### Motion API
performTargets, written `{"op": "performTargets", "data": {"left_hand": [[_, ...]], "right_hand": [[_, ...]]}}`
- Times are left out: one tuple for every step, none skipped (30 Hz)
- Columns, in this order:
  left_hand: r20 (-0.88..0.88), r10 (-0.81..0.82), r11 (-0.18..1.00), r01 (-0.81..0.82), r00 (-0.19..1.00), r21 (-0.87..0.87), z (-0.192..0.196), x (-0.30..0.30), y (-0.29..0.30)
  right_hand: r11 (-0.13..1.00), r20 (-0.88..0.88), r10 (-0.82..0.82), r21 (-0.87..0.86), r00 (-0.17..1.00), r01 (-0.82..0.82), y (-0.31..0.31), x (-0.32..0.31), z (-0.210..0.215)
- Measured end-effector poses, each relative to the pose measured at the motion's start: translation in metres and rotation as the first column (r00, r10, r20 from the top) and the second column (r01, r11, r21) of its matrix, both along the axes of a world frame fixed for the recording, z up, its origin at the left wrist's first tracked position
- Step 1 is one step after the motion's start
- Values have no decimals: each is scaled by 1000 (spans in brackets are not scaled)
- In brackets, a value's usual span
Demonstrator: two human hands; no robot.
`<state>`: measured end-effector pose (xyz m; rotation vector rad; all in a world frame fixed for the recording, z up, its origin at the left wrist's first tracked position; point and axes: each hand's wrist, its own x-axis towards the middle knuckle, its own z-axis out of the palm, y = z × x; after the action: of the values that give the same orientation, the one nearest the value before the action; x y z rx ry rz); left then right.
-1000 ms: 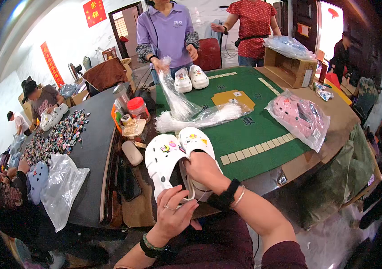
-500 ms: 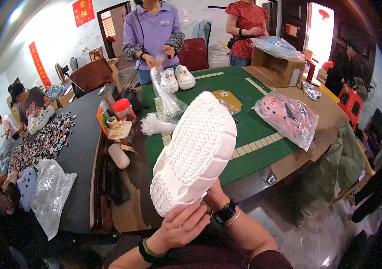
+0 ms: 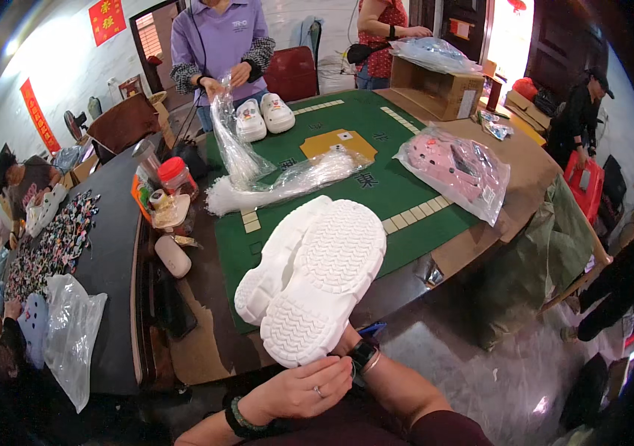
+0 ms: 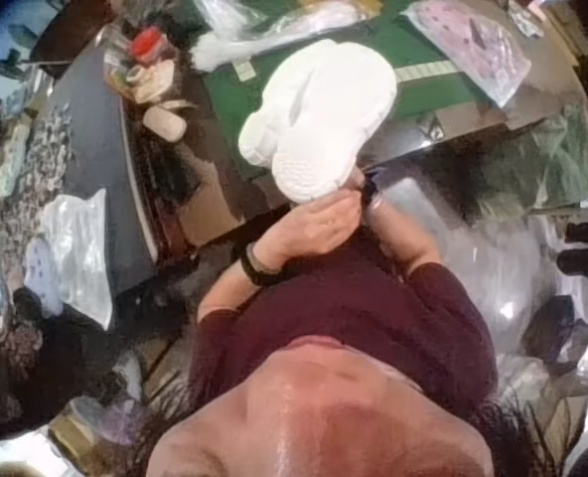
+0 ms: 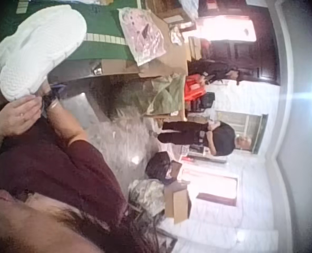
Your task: Decorating and assembling clog-style footwear by attaching various charms and ornaments to the upper material.
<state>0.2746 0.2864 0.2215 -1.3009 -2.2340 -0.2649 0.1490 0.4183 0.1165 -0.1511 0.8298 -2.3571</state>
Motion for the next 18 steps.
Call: {"op": "performTargets", "data": {"left_hand": [[-13, -29, 1000, 29, 1000, 11, -1, 1, 2], [-25, -57, 998, 58, 998, 21, -2, 3, 4], [-25, -62, 998, 63, 998, 21, -3, 3, 6], [-41, -91, 996, 91, 995, 8, -2, 4, 7], [-56, -119, 993, 119, 991, -5, -1, 5, 8], [-36, -170, 985, 170, 985, 5, -2, 6, 10], [-37, -173, 985, 174, 984, 5, -3, 7, 11], [-37, -203, 979, 203, 978, -19, -4, 8, 12], [-38, -233, 972, 232, 972, -44, -5, 9, 13], [-67, -255, 966, 251, 965, -70, -6, 10, 15], [-71, -260, 964, 255, 963, -71, -6, 11, 16], [-76, -268, 963, 264, 960, -57, -4, 12, 16], [-82, -276, 961, 274, 958, -43, -2, 13, 16], [-85, -281, 960, 278, 956, -46, 2, 15, 15], [-101, -217, 975, 212, 971, -62, 6, 17, 13], [-119, -153, 987, 144, 981, -77, 9, 18, 13], [-121, -157, 986, 148, 980, -78, 9, 19, 13], [-106, -132, 991, 128, 986, -43, 9, 21, 13]], "right_hand": [[1000, -14, -2, 8, 1000, 2, 0, 0, 1], [1000, -28, -3, 17, 1000, 3, 1, 1, 2], [1000, -42, -6, 27, 999, 7, 2, 0, 3], [999, -56, -8, 38, 998, 10, 3, 0, 4], [999, -70, -10, 49, 997, 13, 3, -1, 5], [998, -85, -11, 60, 996, 17, 5, -2, 5], [997, -100, -13, 71, 995, 20, 6, -3, 6], [996, -115, -14, 83, 993, 24, 8, -4, 8], [995, -132, -16, 94, 991, 29, 10, -4, 9], [994, -148, -18, 105, 989, 34, 11, -5, 11], [992, -166, -20, 116, 986, 40, 13, -6, 13], [991, -183, -21, 126, 983, 44, 14, -6, 16], [990, -199, -22, 135, 980, 50, 15, -6, 18], [988, -217, -23, 145, 976, 55, 17, -7, 20], [986, -232, -24, 154, 972, 61, 18, -7, 23], [984, -248, -25, 164, 968, 67, 19, -7, 25], [982, -263, -25, 174, 964, 73, 20, -7, 27], [980, -277, -23, 184, 961, 76, 21, -6, 29]]}}
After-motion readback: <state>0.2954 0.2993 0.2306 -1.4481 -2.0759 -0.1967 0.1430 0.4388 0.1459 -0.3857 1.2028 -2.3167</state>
